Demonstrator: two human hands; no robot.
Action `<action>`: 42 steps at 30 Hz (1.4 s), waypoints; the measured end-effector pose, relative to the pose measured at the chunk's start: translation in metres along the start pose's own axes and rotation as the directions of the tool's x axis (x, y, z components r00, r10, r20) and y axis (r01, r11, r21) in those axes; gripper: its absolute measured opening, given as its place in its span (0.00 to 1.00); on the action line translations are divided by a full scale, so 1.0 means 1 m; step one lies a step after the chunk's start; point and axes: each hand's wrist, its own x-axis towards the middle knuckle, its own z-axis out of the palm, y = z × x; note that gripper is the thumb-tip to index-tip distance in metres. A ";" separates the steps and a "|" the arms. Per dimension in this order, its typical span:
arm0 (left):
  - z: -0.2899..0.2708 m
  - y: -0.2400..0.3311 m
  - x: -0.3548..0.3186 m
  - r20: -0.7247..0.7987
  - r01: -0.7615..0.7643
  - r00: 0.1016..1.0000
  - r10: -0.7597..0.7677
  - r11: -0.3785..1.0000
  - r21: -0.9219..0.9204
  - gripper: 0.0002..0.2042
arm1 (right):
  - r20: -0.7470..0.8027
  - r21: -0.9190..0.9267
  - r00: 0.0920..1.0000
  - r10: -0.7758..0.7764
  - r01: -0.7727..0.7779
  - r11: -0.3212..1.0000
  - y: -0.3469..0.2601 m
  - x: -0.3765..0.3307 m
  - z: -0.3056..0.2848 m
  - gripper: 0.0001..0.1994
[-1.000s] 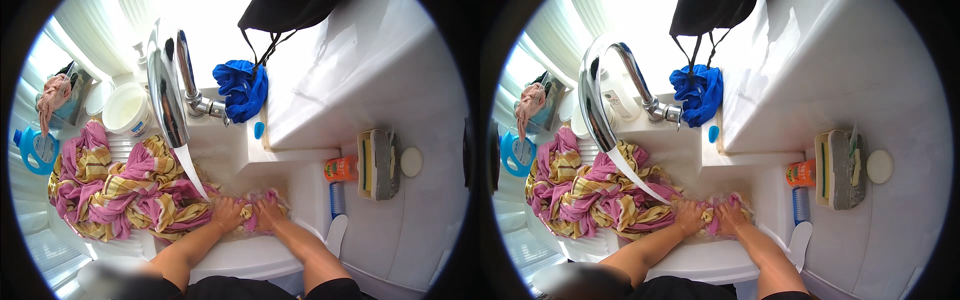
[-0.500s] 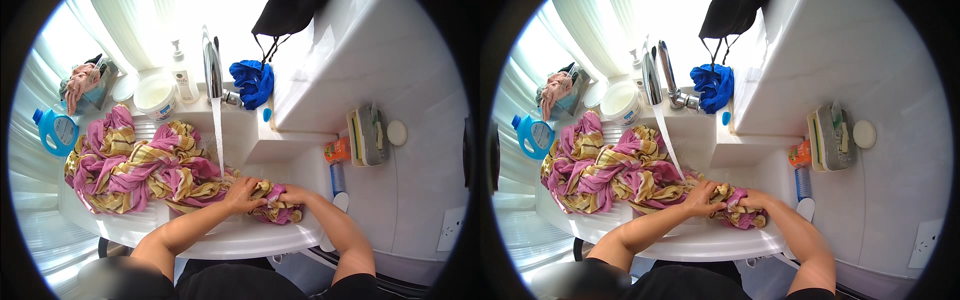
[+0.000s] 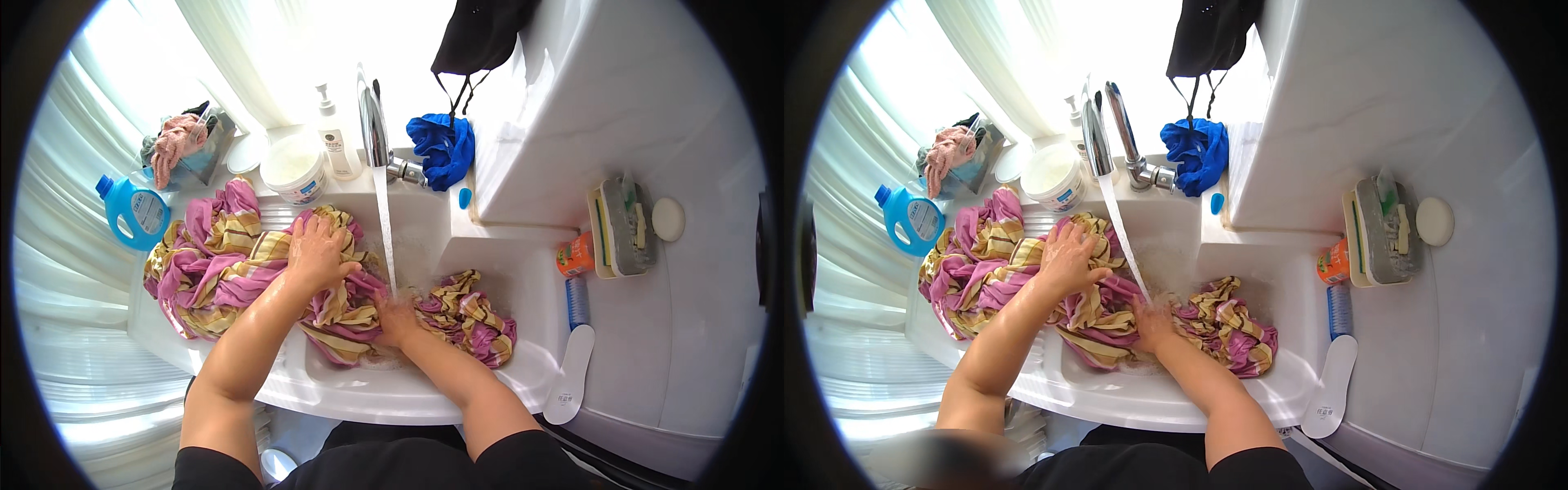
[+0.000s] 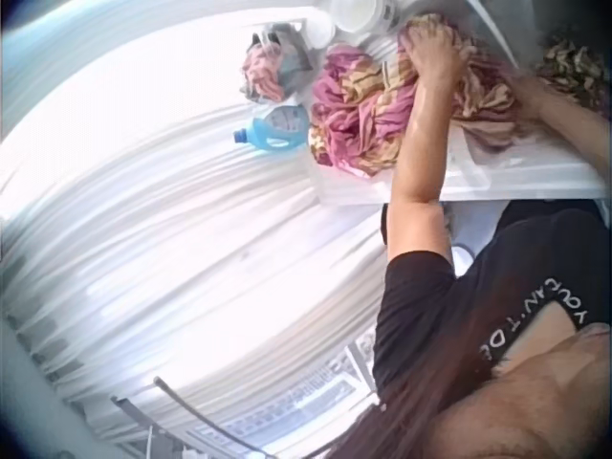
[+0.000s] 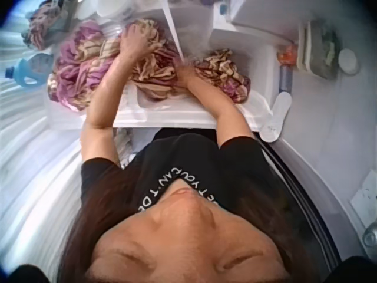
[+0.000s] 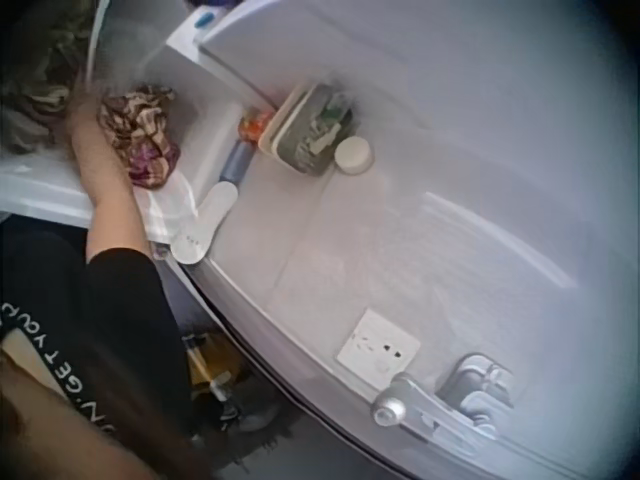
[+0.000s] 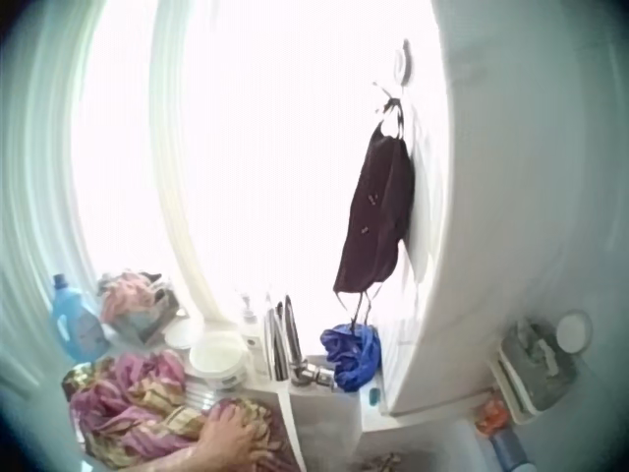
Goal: The person washes a piece of patterned pink and gold fabric in a sink by rubbing and scrubbing it with their hands in soapy water before rinsing it under a running faucet.
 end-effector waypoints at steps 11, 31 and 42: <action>-0.049 -0.055 -0.032 0.015 0.304 0.953 -0.304 0.952 -0.033 0.12 | -0.066 0.602 0.985 0.161 -0.089 0.794 0.051 -0.112 -0.129 0.27; -0.039 -0.090 -0.153 0.006 0.035 0.999 -0.034 0.991 -0.130 0.37 | -0.028 0.148 0.991 0.132 -0.126 0.981 0.021 -0.064 -0.123 0.55; -0.072 -0.096 -0.083 0.016 0.211 0.970 -0.242 0.809 -0.549 0.32 | -0.036 0.720 0.999 0.030 0.005 0.694 0.001 0.007 -0.161 0.20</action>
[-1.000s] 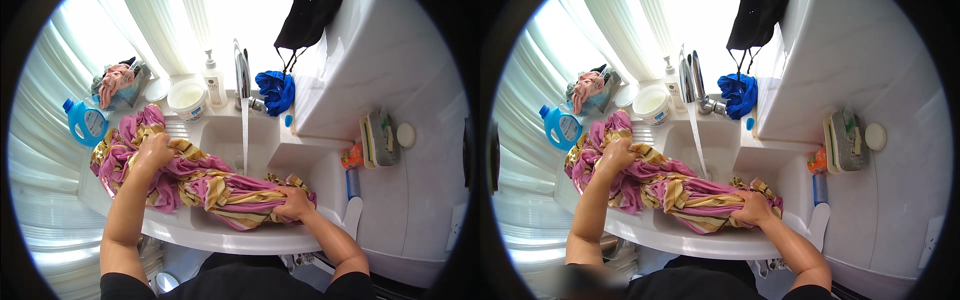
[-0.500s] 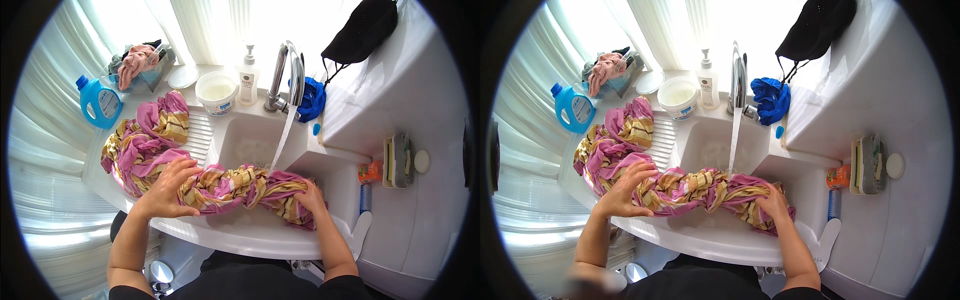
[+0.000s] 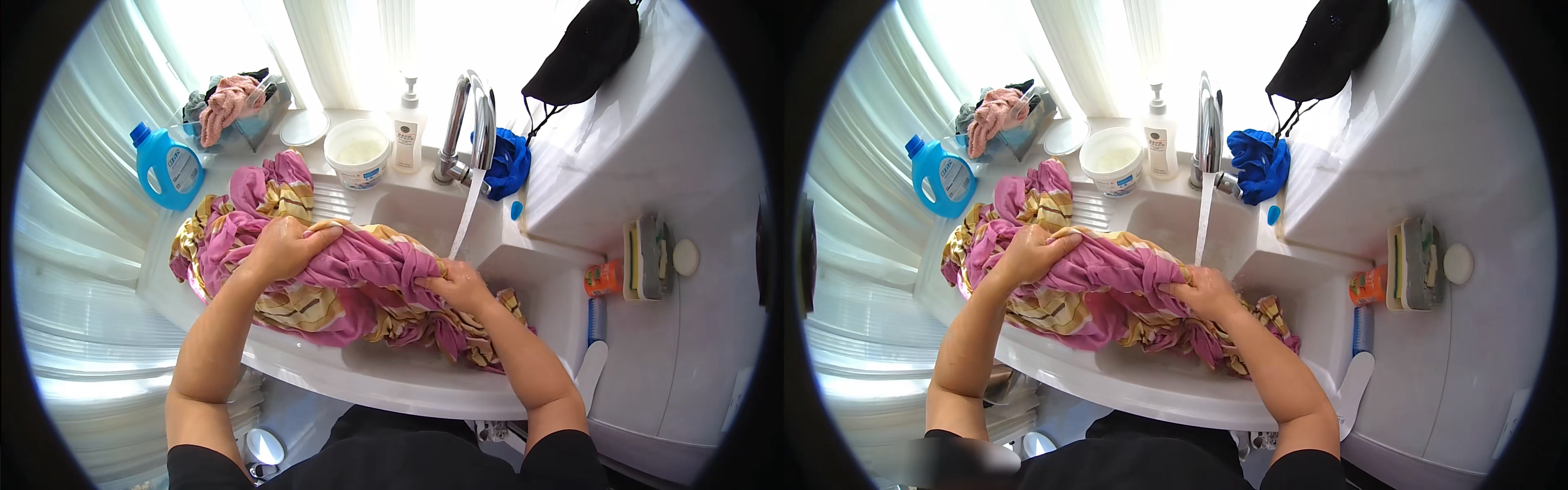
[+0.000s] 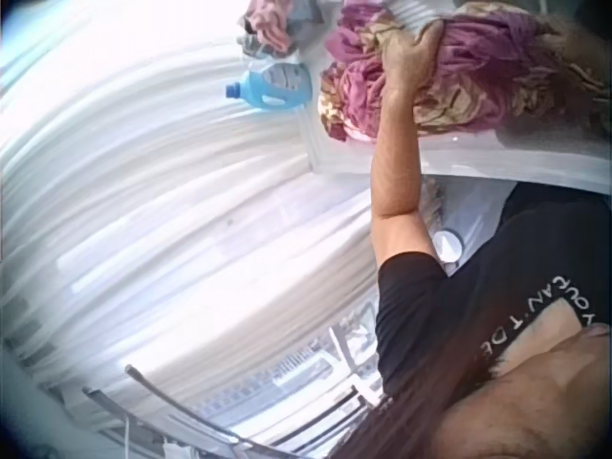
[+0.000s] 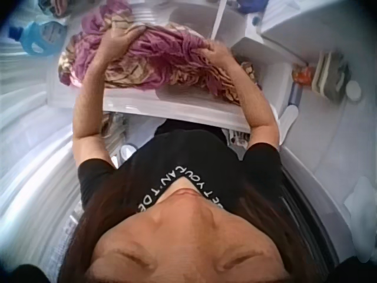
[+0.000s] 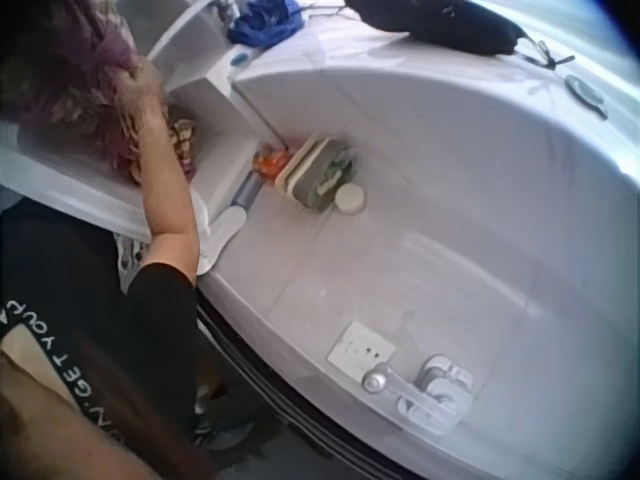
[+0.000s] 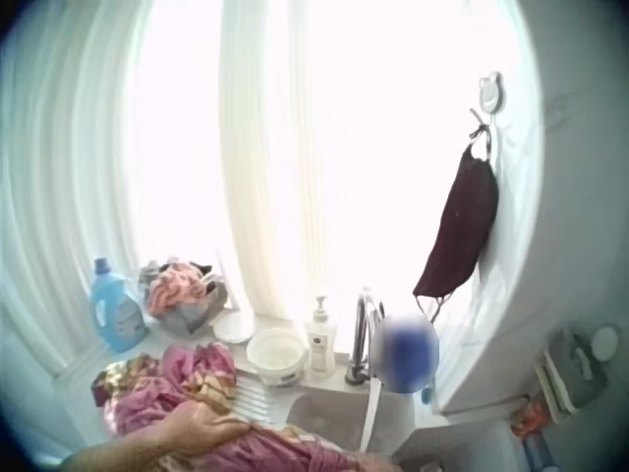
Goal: The person washes a piece of patterned pink and gold fabric in a sink by rubbing and scrubbing it with their hands in soapy water before rinsing it under a running faucet.
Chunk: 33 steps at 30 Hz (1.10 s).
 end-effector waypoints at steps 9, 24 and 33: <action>0.111 0.048 0.068 0.077 0.058 0.995 -0.065 0.994 0.090 0.36 | -0.340 -0.257 0.912 0.229 -0.324 0.910 0.033 0.006 -0.044 0.38; 0.321 -0.005 0.071 0.277 -0.236 0.959 -0.059 0.377 0.896 0.28 | 0.122 -0.718 0.916 0.381 -0.184 0.672 0.160 0.063 0.089 0.34; 0.230 0.025 0.056 0.272 -0.322 0.944 0.185 0.686 0.652 0.31 | -0.100 -0.137 0.978 0.183 -0.196 0.971 0.158 -0.023 0.026 0.43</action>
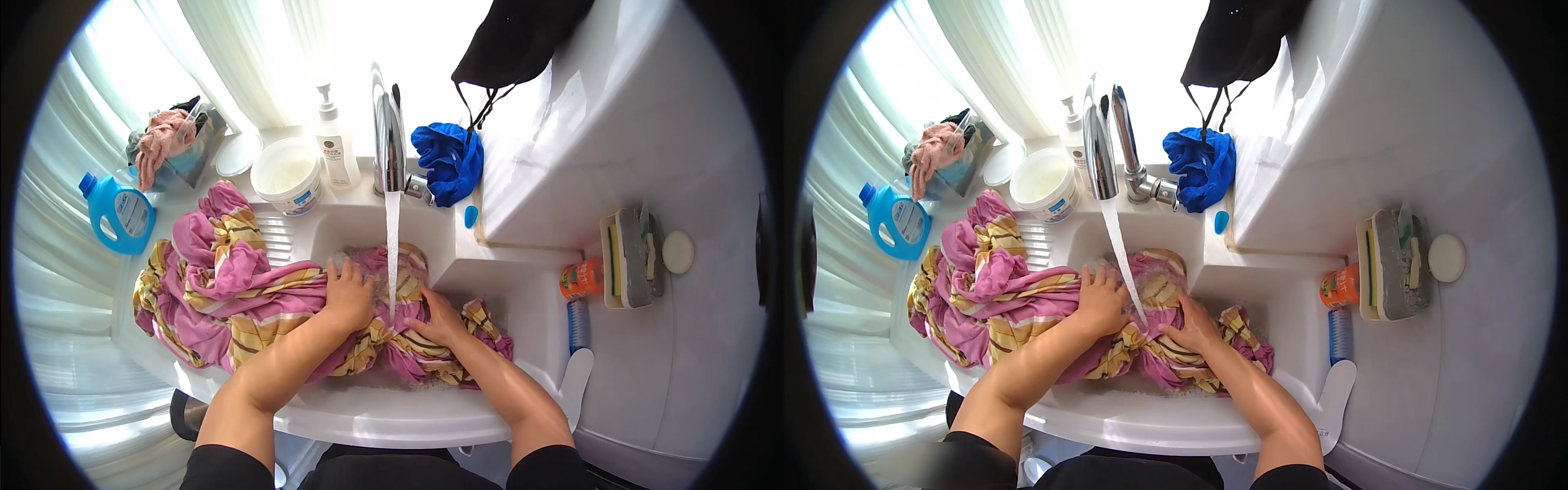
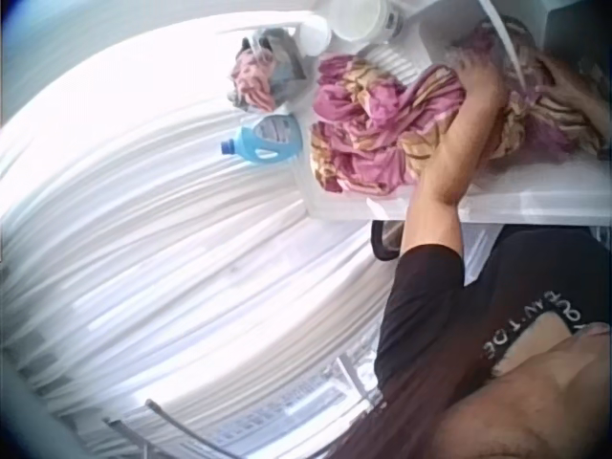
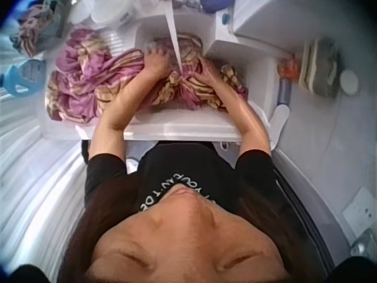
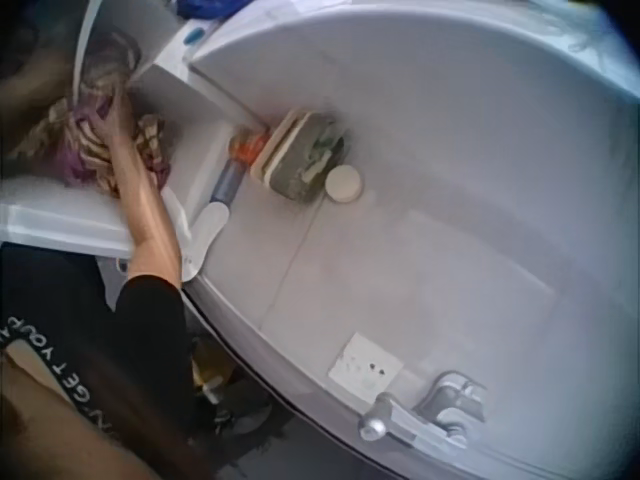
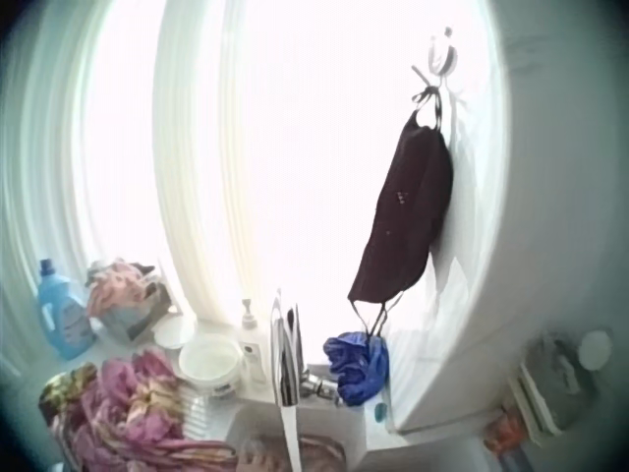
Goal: The person washes a piece of patterned pink and gold fabric in a sink by rubbing and scrubbing it with their hands in soapy water before rinsing it under a running faucet.
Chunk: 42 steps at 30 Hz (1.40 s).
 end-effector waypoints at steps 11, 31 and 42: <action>-0.120 -0.173 -0.105 0.113 0.377 0.926 -0.361 0.900 -0.220 0.39 | 0.354 -0.574 0.926 0.133 0.103 0.812 -0.037 -0.059 -0.011 0.54; -0.115 -0.082 -0.058 -0.275 -0.056 0.961 -0.043 0.937 -0.344 0.17 | 0.234 -0.548 0.971 -0.053 0.176 0.818 -0.087 -0.072 -0.043 0.40; -0.014 -0.013 -0.003 0.218 0.053 0.976 -0.005 0.975 -0.214 0.09 | 0.202 -0.083 0.964 0.173 -0.159 0.984 -0.041 0.004 0.036 0.27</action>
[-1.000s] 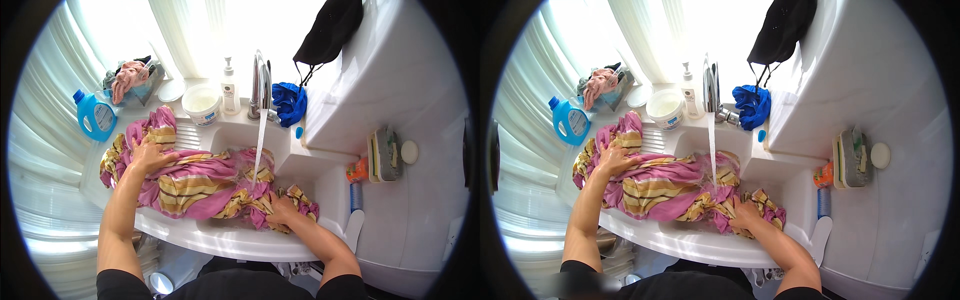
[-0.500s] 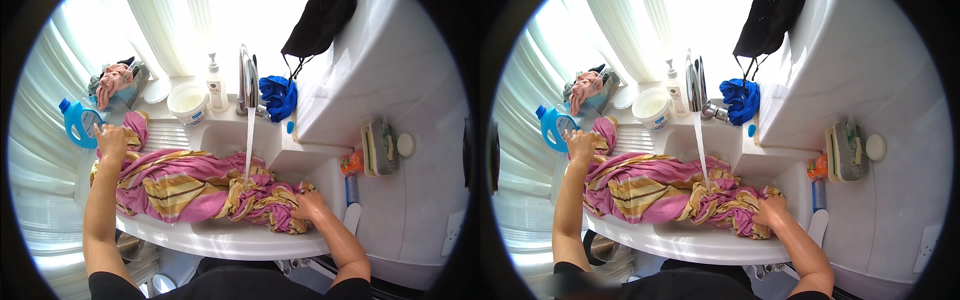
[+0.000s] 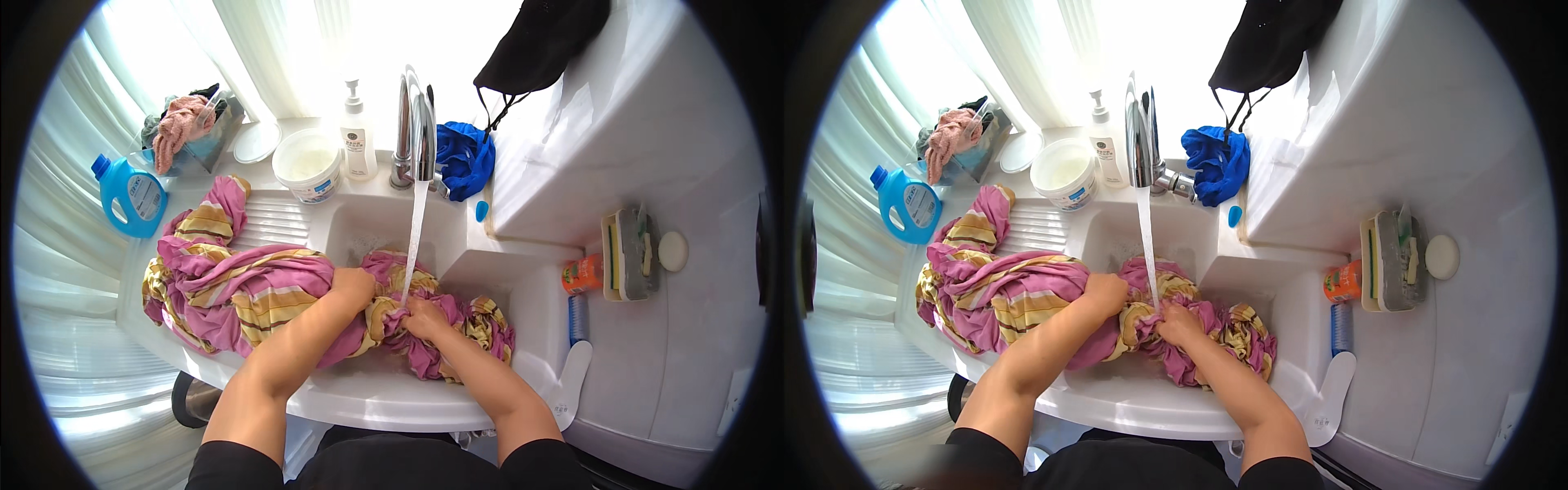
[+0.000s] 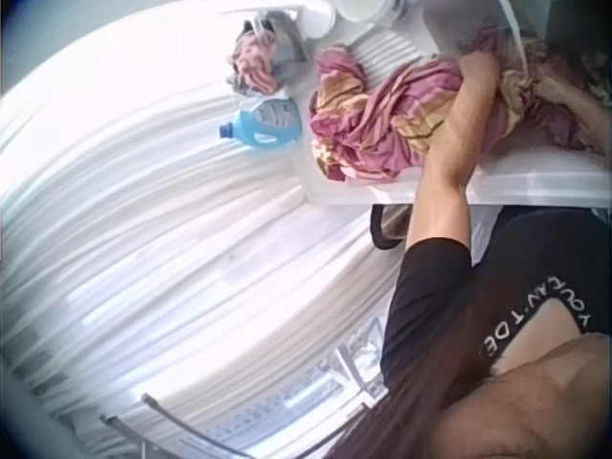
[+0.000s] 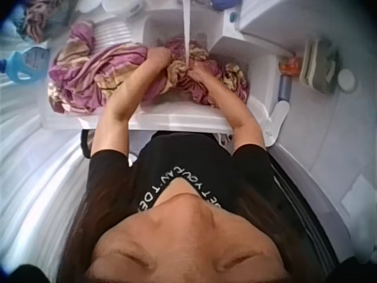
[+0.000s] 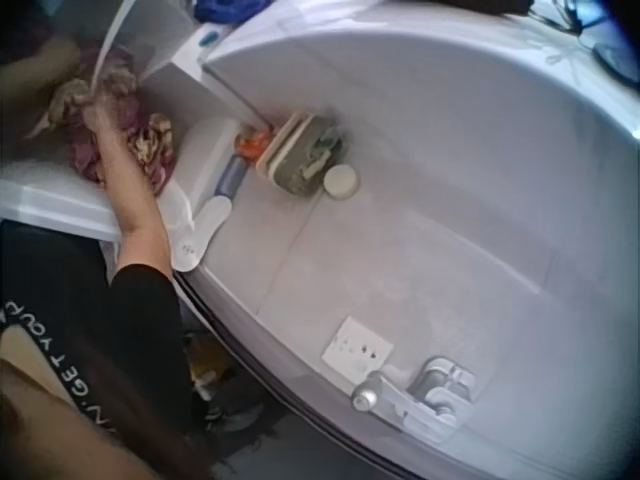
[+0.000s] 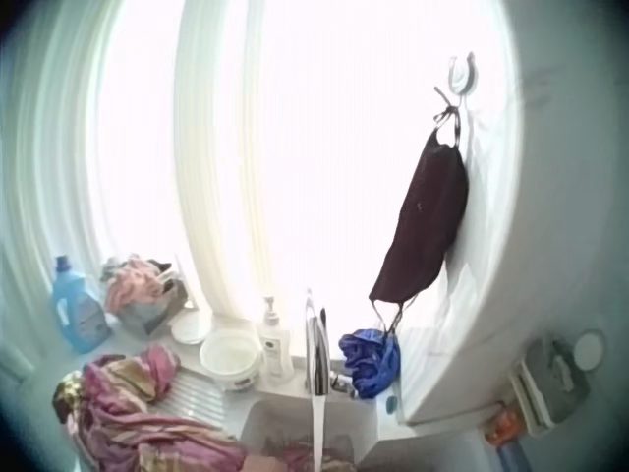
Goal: The person washes a piece of patterned pink and gold fabric in a sink by rubbing and scrubbing it with their hands in soapy water before rinsing it under a running faucet.
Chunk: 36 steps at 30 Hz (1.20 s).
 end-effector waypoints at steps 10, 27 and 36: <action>-0.126 -0.076 -0.131 -0.589 0.324 0.723 -0.362 0.930 -0.173 0.11 | -0.267 0.860 0.955 0.132 0.174 0.479 -0.011 -0.038 -0.084 0.19; 0.104 0.042 0.025 0.043 0.045 0.995 -0.090 0.791 0.610 0.23 | 0.161 -0.505 0.985 -0.064 0.138 0.852 -0.018 0.027 0.036 0.51; -0.036 0.021 -0.055 0.191 -0.092 0.978 0.079 0.994 0.061 0.10 | 0.037 -0.605 0.986 -0.162 0.151 0.782 0.011 -0.067 -0.039 0.22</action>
